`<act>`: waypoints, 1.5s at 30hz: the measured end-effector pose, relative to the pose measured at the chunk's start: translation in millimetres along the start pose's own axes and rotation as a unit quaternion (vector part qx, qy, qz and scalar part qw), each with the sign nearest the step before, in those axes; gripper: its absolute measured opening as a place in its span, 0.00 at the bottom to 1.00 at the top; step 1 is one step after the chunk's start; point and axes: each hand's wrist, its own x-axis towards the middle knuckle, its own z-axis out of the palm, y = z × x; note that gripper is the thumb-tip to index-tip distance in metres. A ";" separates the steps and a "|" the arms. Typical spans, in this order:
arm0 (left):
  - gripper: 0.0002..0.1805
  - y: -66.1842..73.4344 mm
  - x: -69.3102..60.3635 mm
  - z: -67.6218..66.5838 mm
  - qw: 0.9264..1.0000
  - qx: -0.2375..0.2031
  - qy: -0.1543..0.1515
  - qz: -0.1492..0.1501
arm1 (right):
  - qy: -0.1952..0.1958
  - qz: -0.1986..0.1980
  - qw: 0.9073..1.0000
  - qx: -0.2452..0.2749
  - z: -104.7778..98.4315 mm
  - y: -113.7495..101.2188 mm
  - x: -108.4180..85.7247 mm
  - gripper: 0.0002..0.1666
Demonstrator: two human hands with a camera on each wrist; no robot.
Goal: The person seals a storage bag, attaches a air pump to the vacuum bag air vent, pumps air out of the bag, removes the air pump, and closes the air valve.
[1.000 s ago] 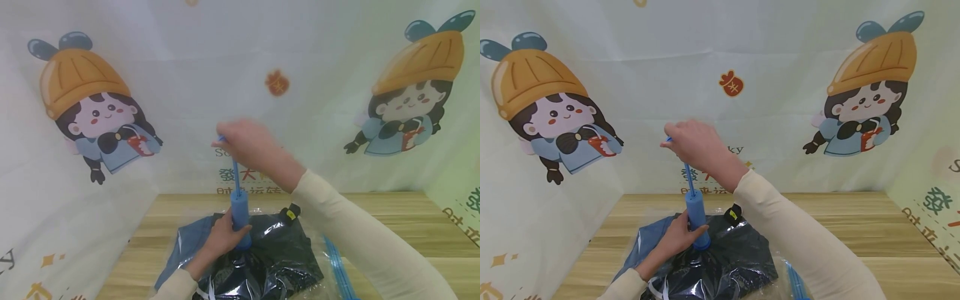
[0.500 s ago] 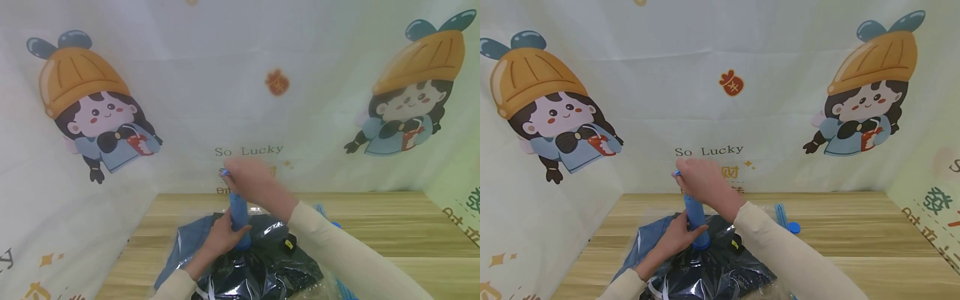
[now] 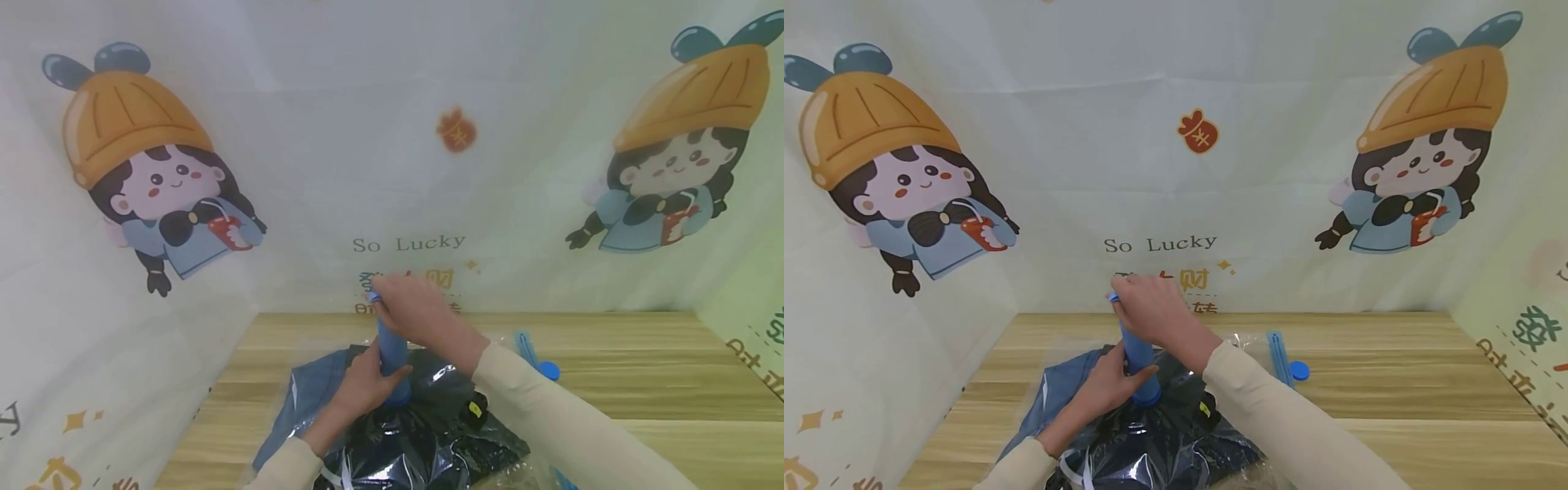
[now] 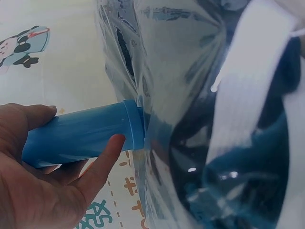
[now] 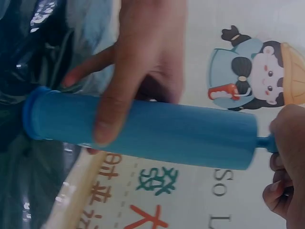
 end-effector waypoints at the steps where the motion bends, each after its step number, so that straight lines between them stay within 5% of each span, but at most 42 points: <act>1: 0.39 -0.2 0.1 0.6 1.000 -0.001 0.001 0.000 | -0.011 0.003 1.000 -0.003 -1.7 0.2 2.2 0.16; 8: 0.37 -1.1 0.7 3.2 1.000 -0.008 0.002 -0.010 | -0.083 0.035 0.996 -0.006 -36.6 -1.3 29.8 0.08; 16: 0.39 0.1 -1.5 3.1 1.000 -0.018 0.000 -0.014 | -0.035 0.019 0.999 -0.019 -76.6 -0.8 61.0 0.13; 24: 0.39 0.9 -2.7 5.6 1.000 -0.008 -0.002 -0.016 | -0.019 0.044 0.999 -0.011 -96.5 -0.7 74.8 0.13; 30: 0.38 1.7 -3.9 4.4 1.000 -0.007 -0.008 -0.018 | 0.036 0.060 0.998 -0.006 -91.4 1.1 68.8 0.12; 37: 0.38 1.4 -3.4 0.6 1.000 -0.003 -0.007 -0.008 | 0.159 0.001 0.987 0.004 -70.1 3.6 54.9 0.14; 41: 0.40 0.4 -2.9 -1.5 1.000 -0.007 -0.007 -0.007 | 0.154 -0.012 0.988 0.004 -52.2 1.6 44.3 0.14; 45: 0.42 0.1 -1.8 -2.8 1.000 -0.008 -0.010 -0.008 | 0.106 0.007 0.994 0.005 -32.7 -2.9 29.1 0.13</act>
